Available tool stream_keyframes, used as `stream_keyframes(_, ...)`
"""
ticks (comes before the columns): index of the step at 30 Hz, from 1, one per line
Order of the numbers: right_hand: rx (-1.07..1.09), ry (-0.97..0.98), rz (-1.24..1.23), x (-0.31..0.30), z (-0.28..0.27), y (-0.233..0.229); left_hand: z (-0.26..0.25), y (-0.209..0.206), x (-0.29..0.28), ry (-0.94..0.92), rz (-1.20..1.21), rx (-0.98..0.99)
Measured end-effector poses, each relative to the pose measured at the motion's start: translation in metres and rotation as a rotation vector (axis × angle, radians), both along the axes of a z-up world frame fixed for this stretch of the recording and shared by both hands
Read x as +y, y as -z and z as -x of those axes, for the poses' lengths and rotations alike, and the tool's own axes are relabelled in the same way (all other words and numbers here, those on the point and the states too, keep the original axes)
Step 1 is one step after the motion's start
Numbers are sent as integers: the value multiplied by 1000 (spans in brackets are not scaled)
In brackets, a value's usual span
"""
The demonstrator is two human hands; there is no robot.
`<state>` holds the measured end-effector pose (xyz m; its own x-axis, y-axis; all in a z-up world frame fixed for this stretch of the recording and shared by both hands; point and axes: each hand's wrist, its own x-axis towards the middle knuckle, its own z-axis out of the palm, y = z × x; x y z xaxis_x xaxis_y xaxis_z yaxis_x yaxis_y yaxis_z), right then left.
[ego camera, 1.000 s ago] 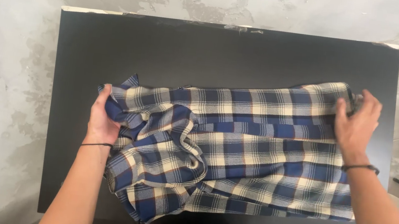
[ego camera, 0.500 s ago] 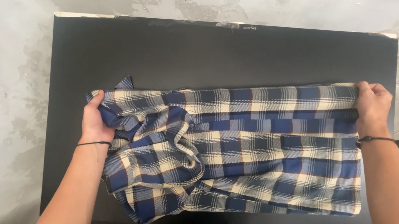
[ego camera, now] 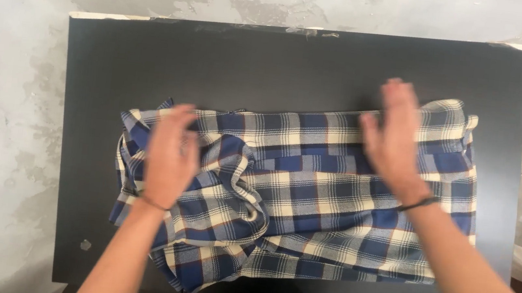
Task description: The person picks up a plaid shirt from a chair, spreads it out on a table, buttons several buttons, and folds the sleeves and body of the shirt into a rectangular shape before placing it back on the chair.
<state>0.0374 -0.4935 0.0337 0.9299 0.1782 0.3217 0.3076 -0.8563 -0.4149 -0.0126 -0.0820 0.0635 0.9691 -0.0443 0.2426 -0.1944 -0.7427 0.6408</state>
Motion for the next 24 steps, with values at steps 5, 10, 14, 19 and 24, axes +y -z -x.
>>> stream_keyframes(5,228,-278,153,89,35,4,-15,25,-56,146,-363,310)
stream_keyframes(10,368,-43,331,8,27,16,-13,41,-30,143,-377,416)
stream_keyframes(14,345,252,308,-86,32,11,-11,57,-23,174,-388,370)
stream_keyframes(19,198,276,273,-90,28,19,-12,61,-25,178,-391,390)
stream_keyframes(24,244,-4,87,7,45,21,-14,49,-21,199,-277,438)
